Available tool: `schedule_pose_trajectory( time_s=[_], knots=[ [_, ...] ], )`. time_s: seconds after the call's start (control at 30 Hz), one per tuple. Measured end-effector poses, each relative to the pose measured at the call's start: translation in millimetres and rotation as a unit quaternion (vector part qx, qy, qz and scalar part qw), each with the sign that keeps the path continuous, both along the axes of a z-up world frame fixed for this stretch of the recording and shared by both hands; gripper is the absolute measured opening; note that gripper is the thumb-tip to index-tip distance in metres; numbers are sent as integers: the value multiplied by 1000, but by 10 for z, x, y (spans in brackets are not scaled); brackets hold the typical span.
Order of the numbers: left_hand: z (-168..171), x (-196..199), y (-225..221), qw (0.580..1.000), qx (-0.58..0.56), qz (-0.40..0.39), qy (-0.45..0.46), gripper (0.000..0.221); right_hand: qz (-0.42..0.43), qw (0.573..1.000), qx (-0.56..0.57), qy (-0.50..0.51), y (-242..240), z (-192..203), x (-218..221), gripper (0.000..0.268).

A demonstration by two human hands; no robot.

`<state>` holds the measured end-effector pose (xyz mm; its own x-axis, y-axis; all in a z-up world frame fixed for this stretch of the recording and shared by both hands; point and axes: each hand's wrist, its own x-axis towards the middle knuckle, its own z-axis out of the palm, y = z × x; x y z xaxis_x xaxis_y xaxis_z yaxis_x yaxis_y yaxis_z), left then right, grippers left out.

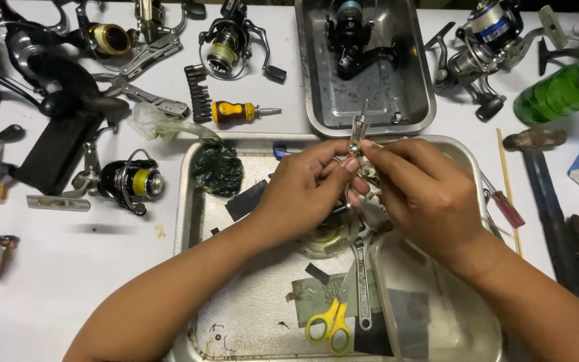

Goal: Cleaning and assembling a fishing reel handle and its components on a workbench.

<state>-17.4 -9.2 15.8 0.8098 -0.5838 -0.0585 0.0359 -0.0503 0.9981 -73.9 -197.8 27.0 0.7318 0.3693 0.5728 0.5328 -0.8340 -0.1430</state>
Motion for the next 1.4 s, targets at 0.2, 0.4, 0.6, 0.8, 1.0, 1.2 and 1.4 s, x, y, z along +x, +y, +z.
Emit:
schedule_pose_trajectory(
  time_s=[0.2, 0.4, 0.6, 0.8, 1.0, 1.2, 1.4],
  knots=[
    [-5, -32, -10, 1000, -2, 4, 2, 29, 4, 1000, 13, -4, 15, 17, -40, 21],
    [-47, 17, -7, 999, -42, 14, 27, 26, 6, 1000, -3, 12, 21, 91, -84, 24],
    [-105, 73, -18, 993, -69, 11, 93, 33, -33, 999, 5, 43, -141, 231, -274, 25],
    [-186, 71, -5, 994, -45, -21, 97, 32, -74, 995, 40, 54, -290, 293, -365, 22],
    [-326, 58, -18, 990, -59, -47, 122, 25, -111, 971, 156, 143, -278, 298, -303, 18],
    [-164, 13, 5, 994, 36, -73, 77, 22, -125, 932, 233, 249, -287, 208, -172, 22],
    [-55, 2, 6, 995, 62, -77, 21, 27, -106, 930, 216, 277, -270, 189, -174, 16]
  ],
)
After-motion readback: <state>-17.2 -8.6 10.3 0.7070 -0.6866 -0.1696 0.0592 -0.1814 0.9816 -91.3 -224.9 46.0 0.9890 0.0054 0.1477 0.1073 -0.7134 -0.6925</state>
